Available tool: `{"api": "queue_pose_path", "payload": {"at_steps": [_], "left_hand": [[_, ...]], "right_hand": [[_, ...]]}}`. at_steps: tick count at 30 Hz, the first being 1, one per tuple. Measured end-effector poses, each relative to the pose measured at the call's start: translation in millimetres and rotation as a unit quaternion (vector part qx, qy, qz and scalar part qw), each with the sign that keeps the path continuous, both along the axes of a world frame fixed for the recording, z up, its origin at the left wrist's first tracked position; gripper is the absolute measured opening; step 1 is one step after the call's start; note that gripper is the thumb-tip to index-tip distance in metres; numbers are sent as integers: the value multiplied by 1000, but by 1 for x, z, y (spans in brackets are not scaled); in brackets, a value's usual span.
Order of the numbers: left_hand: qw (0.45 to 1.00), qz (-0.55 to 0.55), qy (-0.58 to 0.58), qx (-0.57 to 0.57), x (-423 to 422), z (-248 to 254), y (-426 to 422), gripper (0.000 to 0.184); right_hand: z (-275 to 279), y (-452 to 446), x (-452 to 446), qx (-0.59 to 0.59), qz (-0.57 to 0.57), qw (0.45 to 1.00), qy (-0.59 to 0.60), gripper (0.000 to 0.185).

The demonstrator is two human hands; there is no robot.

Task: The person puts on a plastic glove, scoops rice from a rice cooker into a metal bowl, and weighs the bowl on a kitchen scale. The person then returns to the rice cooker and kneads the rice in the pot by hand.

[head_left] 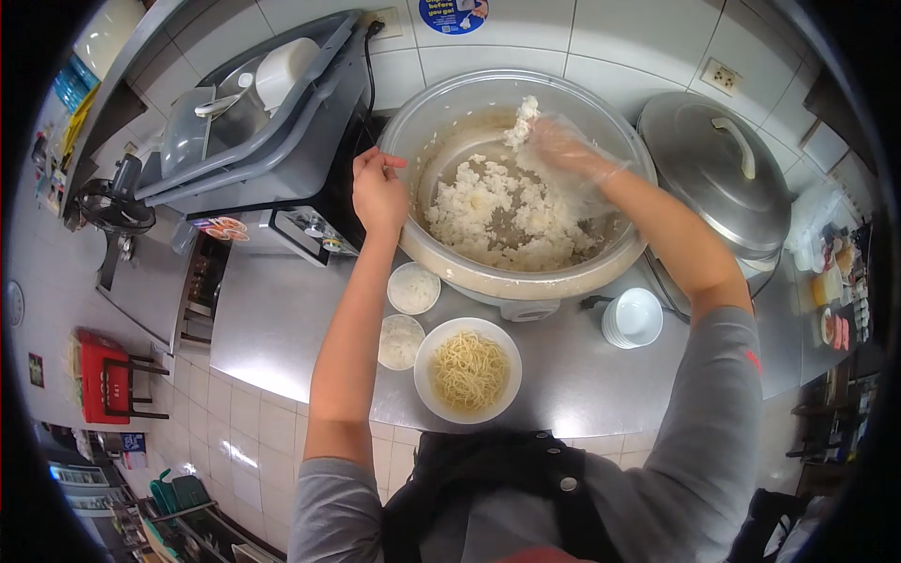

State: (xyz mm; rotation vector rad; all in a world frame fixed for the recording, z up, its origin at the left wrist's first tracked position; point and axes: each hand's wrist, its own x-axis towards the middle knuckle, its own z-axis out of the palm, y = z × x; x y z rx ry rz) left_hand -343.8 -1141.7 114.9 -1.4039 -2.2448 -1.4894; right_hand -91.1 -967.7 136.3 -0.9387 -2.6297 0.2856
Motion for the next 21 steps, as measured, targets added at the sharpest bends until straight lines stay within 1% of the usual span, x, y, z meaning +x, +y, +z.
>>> {"api": "queue_pose_path", "payload": {"at_steps": [1, 3, 4, 5, 6, 7, 9, 10, 12, 13, 14, 15, 16, 17, 18, 20, 21], "left_hand": [[1000, 1, 0, -1, 0, 0, 0, 18], [1000, -2, 0, 1, -1, -1, 0, 18], [1000, -7, 1, 7, -1, -1, 0, 18], [1000, -7, 1, 5, -1, 0, 0, 18], [1000, -8, -11, 1, 1, 2, -1, 17], [1000, -9, -23, -3, 1, 3, -2, 17], [1000, -6, -18, 1, 0, 0, 0, 17], [1000, -6, -13, 3, -1, -1, 0, 17], [1000, -6, -3, 6, -4, -3, 2, 17], [1000, -8, 6, 11, -4, -4, 3, 17], [1000, -8, 4, 10, -4, -5, 3, 17], [1000, -9, -6, 4, -4, -4, 2, 18], [1000, -11, -16, 0, -3, -2, 2, 18], [1000, -14, -18, -1, -3, -1, 1, 18], [1000, -12, -19, -1, -2, 1, 1, 19], [1000, -12, -21, -1, 0, 1, 0, 20], [1000, -15, -22, 0, 0, 1, 1, 20]], "right_hand": [[-5, 17, 0, -4, 1, 1000, 0, 23], [-21, 56, 6, -9, 22, 998, -57, 24], [-17, 59, 9, -12, 22, 998, -57, 24], [-8, 61, 12, -128, -23, 990, -58, 24], [-1, 61, 13, -241, -68, 966, -58, 25], [-3, 63, 17, -240, -67, 967, -58, 25], [-17, 68, 28, -158, -10, 958, -240, 28], [-27, 68, 34, -115, 19, 938, -327, 30], [-41, 61, 44, -27, 74, 867, -492, 34], [-24, 43, 48, -136, 64, 879, -452, 36], [1, 15, 51, -243, 53, 879, -407, 38], [9, -7, 49, -245, 52, 878, -407, 38], [15, -29, 46, -345, 0, 879, -330, 40], [18, -45, 43, -437, -53, 864, -245, 42], [22, -54, 40, -437, -58, 864, -245, 42], [25, -71, 34, -469, 80, 833, -283, 55], [17, -82, 25, -468, 78, 834, -282, 55]]}}
